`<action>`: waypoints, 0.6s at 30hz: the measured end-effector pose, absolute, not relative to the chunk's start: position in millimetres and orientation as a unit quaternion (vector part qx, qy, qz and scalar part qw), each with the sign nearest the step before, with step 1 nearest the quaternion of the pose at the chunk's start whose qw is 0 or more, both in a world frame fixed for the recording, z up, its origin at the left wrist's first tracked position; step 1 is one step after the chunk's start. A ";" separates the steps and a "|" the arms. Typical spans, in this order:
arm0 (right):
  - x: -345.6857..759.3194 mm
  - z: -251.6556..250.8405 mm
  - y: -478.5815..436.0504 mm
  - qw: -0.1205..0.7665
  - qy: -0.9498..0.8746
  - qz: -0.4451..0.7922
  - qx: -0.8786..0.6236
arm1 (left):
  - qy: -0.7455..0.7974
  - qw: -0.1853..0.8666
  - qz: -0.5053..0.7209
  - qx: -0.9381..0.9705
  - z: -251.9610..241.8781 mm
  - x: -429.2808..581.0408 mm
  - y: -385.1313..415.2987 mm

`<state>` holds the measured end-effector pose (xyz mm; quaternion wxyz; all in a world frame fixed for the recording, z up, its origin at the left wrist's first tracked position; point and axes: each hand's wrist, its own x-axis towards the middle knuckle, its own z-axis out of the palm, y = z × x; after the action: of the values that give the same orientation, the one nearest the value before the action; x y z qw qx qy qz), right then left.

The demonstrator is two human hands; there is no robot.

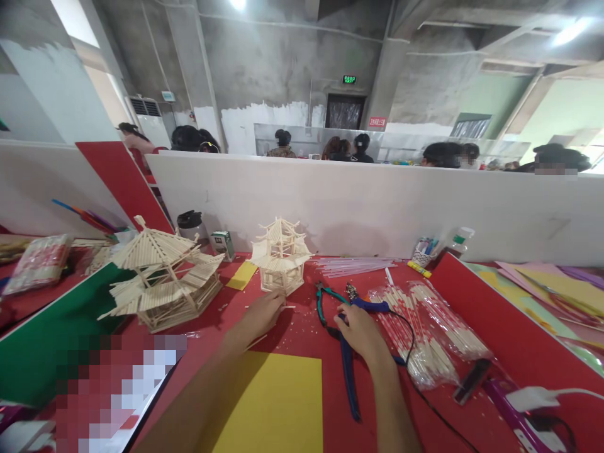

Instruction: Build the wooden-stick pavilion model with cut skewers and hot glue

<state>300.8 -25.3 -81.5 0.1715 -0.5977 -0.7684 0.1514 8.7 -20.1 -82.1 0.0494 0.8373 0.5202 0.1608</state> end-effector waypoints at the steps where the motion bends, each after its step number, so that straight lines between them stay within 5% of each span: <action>1: 297.3 -81.6 -25.3 0.169 -0.769 0.151 -0.597 | 0.518 0.050 0.154 0.840 -79.2 5.4 -24.6; 18: 260.4 -48.2 -34.5 0.311 -0.760 0.189 -0.538 | 0.597 0.095 0.042 0.796 -80.8 -17.8 -63.2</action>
<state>260.4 -34.5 -48.2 0.3111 -0.5376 -0.7605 0.1893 -17.8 -63.2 -80.8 0.0951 0.7957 0.5967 0.0421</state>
